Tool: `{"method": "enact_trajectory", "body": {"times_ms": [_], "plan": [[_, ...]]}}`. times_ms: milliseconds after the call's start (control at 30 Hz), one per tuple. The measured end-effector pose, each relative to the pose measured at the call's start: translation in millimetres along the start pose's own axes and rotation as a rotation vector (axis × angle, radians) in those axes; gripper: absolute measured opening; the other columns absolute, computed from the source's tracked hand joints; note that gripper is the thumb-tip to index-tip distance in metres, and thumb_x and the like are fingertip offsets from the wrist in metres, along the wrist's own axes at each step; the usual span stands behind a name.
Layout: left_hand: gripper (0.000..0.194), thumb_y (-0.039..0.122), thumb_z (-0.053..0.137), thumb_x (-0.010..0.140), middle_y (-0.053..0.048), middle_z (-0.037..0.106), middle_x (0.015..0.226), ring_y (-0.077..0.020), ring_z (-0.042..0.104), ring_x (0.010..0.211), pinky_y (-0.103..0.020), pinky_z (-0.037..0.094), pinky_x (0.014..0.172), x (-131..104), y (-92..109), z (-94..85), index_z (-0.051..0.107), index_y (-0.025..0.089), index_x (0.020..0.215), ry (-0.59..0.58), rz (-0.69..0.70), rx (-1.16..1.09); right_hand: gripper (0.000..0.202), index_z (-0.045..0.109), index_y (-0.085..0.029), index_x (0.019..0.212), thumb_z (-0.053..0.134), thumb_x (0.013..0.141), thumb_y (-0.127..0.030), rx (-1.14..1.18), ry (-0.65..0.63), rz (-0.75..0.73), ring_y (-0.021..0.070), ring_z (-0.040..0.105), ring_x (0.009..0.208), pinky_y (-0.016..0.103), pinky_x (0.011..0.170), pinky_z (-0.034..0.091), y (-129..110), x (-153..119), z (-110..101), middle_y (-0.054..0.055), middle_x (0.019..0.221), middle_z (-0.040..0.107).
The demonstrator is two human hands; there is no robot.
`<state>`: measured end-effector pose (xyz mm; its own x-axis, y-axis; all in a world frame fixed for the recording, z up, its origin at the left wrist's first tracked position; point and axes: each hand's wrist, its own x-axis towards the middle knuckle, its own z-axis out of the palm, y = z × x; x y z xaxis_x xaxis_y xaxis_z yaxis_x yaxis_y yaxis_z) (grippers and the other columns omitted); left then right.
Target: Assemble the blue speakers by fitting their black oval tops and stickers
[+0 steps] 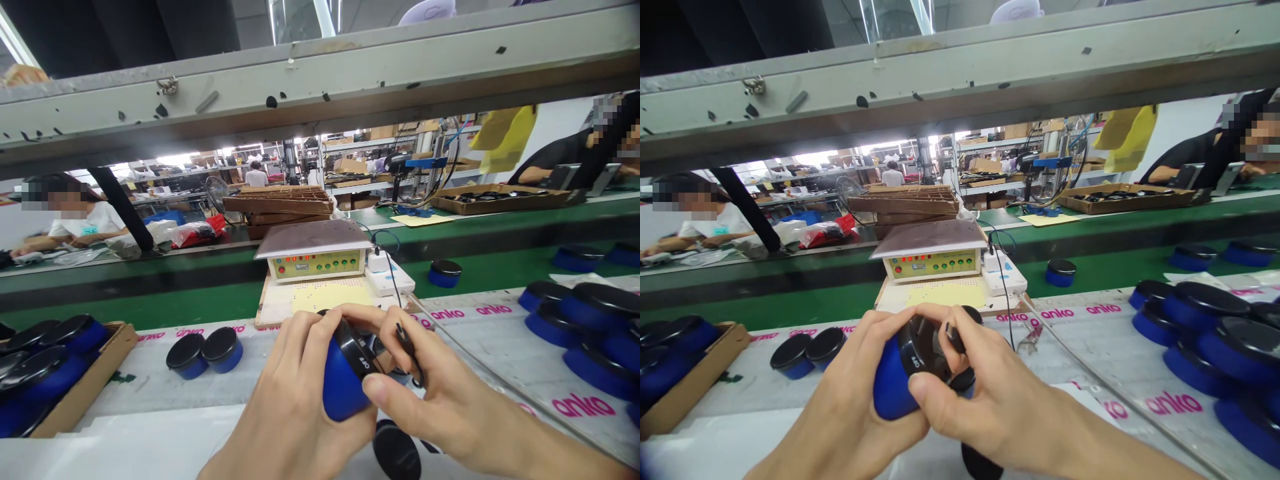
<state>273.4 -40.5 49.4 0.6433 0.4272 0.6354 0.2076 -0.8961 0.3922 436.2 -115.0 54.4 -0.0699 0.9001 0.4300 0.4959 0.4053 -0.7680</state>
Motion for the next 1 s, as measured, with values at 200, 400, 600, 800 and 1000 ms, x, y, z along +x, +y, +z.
{"method": "enact_trajectory", "body": {"times_ms": [200, 400, 600, 800, 1000], "plan": [[0.06, 0.013, 0.056, 0.072, -0.005, 0.051, 0.105, -0.0187, 0.051, 0.097, -0.032, 0.048, 0.085, 0.0, -0.8, -0.8, 0.037, 0.02, 0.128, 0.005, 0.013, 0.019, 0.029, 0.027, -0.025, 0.075, 0.052, 0.089, -0.028, -0.016, 0.009, -0.014, 0.0123, 0.05, 0.072, 0.023, 0.063, 0.045, 0.4, -1.1, 0.8, -0.004, 0.077, 0.046], [0.06, 0.014, 0.059, 0.072, -0.006, 0.051, 0.106, -0.019, 0.05, 0.098, -0.032, 0.047, 0.087, -0.1, -1.2, -1.6, 0.037, 0.019, 0.128, -0.002, 0.018, 0.015, 0.031, 0.025, -0.025, 0.074, 0.052, 0.089, -0.029, -0.021, 0.005, 0.007, 0.0115, 0.048, 0.066, 0.023, 0.059, 0.044, 0.0, -2.9, 1.2, -0.004, 0.076, 0.047], [0.059, 0.016, 0.06, 0.074, -0.006, 0.05, 0.106, -0.0205, 0.051, 0.098, -0.035, 0.048, 0.086, -2.6, -1.0, 3.9, 0.037, 0.02, 0.128, -0.002, -0.017, -0.006, 0.031, 0.026, -0.024, 0.074, 0.052, 0.09, -0.03, -0.02, 0.054, 0.002, 0.0139, 0.054, 0.087, 0.023, 0.073, 0.045, 2.0, -4.7, 6.6, -0.003, 0.089, 0.057], [0.059, 0.019, 0.065, 0.075, -0.007, 0.05, 0.107, -0.0211, 0.052, 0.098, -0.035, 0.048, 0.085, -3.9, -0.8, 9.2, 0.038, 0.019, 0.127, 0.034, -0.036, -0.002, 0.03, 0.025, -0.024, 0.074, 0.047, 0.093, -0.033, 0.018, 0.08, 0.025, 0.0126, 0.052, 0.08, 0.024, 0.073, 0.044, 3.2, -4.5, 11.1, -0.004, 0.087, 0.053], [0.062, 0.014, 0.062, 0.073, -0.011, 0.049, 0.108, -0.0243, 0.05, 0.097, -0.037, 0.05, 0.083, -3.8, -4.7, 10.1, 0.036, 0.014, 0.13, 0.106, 0.055, 0.222, 0.014, 0.038, -0.028, 0.109, 0.037, 0.096, -0.033, -0.012, -0.065, 0.096, 0.0152, 0.05, 0.089, 0.03, 0.084, 0.043, -7.5, -3.3, 2.2, 0.0, 0.101, 0.051]]}}
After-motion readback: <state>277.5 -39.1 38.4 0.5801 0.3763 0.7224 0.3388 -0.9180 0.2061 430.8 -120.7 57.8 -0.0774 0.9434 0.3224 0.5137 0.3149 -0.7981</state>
